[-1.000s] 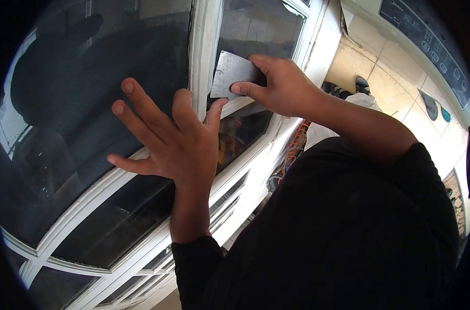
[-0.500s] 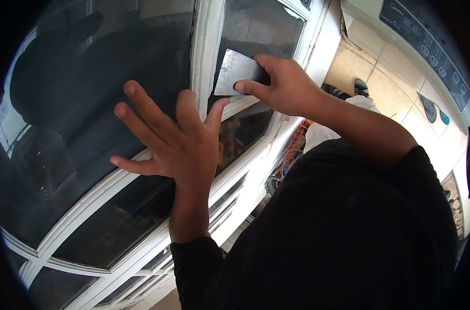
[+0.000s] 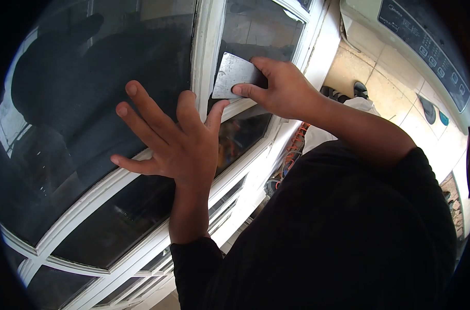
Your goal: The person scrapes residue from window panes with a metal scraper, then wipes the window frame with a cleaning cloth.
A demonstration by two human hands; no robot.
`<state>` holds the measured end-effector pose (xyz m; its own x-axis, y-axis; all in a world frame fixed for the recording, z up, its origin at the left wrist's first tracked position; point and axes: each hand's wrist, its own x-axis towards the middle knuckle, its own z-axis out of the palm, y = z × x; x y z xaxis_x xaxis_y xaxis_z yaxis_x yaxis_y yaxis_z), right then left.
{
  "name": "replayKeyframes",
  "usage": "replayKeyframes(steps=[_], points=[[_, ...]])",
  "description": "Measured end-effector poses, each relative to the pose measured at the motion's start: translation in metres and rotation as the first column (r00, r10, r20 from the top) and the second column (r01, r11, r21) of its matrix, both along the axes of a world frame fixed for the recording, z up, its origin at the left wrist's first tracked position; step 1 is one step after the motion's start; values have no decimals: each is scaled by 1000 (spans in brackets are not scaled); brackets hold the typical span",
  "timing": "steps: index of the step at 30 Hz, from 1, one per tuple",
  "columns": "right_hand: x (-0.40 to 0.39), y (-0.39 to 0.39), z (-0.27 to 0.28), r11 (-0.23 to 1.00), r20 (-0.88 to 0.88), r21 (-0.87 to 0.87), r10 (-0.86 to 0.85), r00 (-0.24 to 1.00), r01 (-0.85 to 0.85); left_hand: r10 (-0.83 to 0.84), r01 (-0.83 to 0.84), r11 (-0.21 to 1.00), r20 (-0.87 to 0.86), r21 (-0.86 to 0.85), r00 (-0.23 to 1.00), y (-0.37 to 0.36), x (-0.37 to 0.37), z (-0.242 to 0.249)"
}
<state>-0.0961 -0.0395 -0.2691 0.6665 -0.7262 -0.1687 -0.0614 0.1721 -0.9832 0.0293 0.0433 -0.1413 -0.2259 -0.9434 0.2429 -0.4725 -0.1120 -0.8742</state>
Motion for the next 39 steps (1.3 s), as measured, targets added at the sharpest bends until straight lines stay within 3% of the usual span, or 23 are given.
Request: replayKeyframes(steps=[8,12,21,26,39], points=[[3,9,1,1000,40,-8,-7,999,7,25,-25,1000,-91,0,996,3,-4,0],[2,3,2,1000,65,8,3,998,-4,6,-6,1000,-17,20,1000,-1,-2,2],[3,6,2,1000,41,-17,-3,999,4,18,-18,999,-28,29,999,0,-2,2],[2,6,3,999,74,53,0,997,-4,20,-18,999,-41,36,999,1,-3,3],[4,9,1,1000,52,-9,-10,999,11,16,-14,999,-54,47,998,-3,0,2]])
